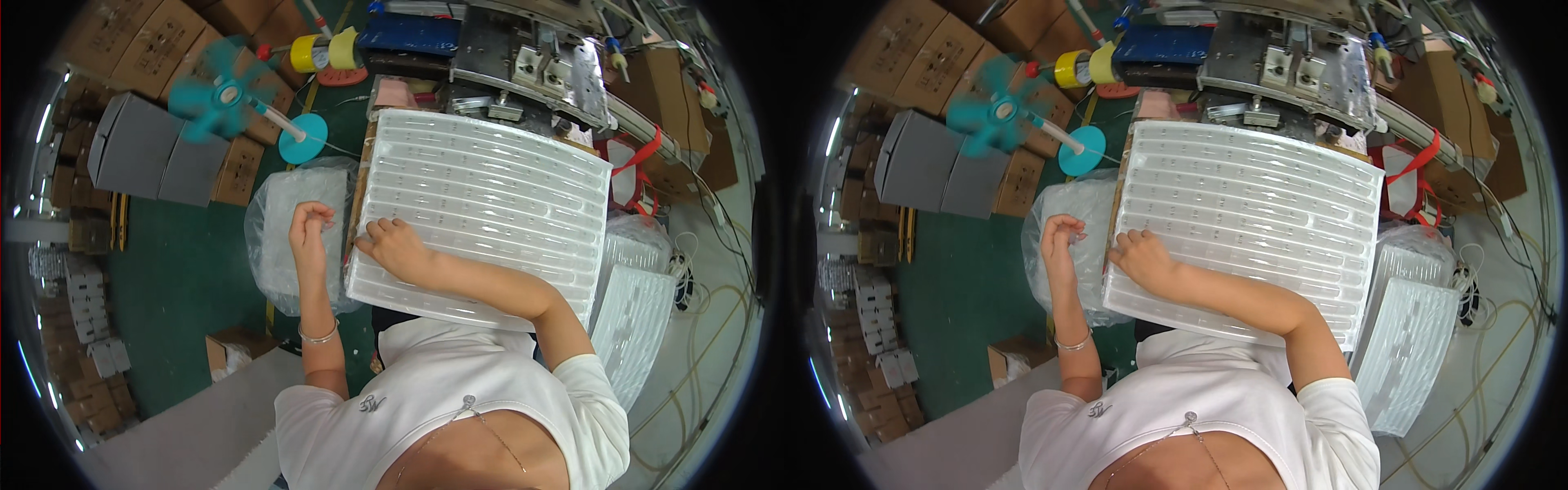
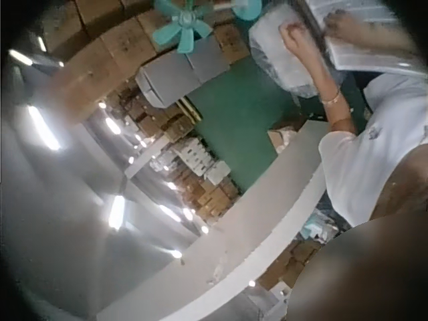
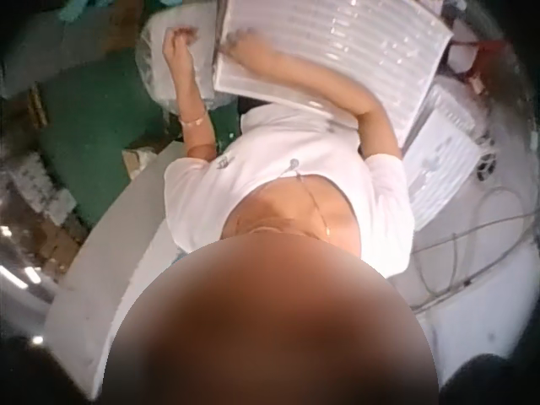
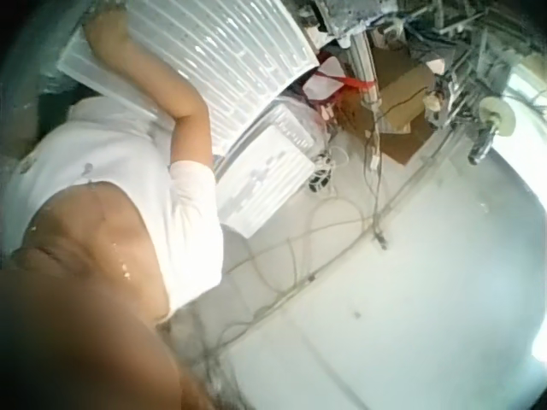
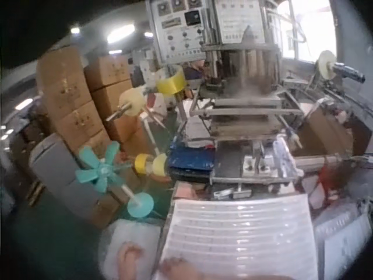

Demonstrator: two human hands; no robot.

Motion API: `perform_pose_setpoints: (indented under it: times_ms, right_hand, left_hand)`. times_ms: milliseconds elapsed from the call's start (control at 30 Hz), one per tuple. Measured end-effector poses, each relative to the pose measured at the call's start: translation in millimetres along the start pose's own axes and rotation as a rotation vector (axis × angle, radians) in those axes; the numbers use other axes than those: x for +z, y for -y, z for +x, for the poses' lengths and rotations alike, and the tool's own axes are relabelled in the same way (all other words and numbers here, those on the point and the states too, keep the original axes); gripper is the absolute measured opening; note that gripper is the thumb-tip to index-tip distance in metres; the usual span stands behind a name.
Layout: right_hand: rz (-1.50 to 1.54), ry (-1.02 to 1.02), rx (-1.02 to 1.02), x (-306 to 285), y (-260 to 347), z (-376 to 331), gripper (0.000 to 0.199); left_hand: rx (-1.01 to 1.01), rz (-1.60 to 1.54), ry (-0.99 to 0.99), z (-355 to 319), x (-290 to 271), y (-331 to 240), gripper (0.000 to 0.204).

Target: Manually assembling or inspecting plastic grid-like trays at a workstation.

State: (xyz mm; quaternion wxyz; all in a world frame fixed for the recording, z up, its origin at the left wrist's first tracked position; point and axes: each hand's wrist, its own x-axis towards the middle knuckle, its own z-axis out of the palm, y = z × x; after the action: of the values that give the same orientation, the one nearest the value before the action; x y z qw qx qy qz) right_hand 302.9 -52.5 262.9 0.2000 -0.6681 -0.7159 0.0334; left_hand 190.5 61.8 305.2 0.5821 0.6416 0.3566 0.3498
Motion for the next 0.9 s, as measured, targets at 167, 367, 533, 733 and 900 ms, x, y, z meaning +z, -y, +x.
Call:
perform_pose_setpoints:
  times_ms: [167, 367, 533, 733, 900]
  right_hand:
    - [0.494, -0.126, 0.065, -58, -8, 8, 0.032]
    - [0.807, -0.427, 0.378, -88, -77, -22, 0.028]
    - [0.849, -0.466, 0.519, -138, -117, -61, 0.015]
    - [0.616, -0.827, 0.488, -171, -154, -83, 0.026]
    - [0.644, -0.951, 0.584, -197, -162, -103, 0.025]
  left_hand:
    - [0.059, 0.021, 0.043, 6, -7, -2, 0.014]
    - [0.210, 0.136, 0.158, 29, 24, -6, 0.019]
    - [0.289, 0.367, 0.319, 44, 66, -18, 0.025]
    - [0.696, 0.570, 0.338, 59, 148, -41, 0.030]
    - [0.784, 0.626, 0.234, 72, 221, -75, 0.030]
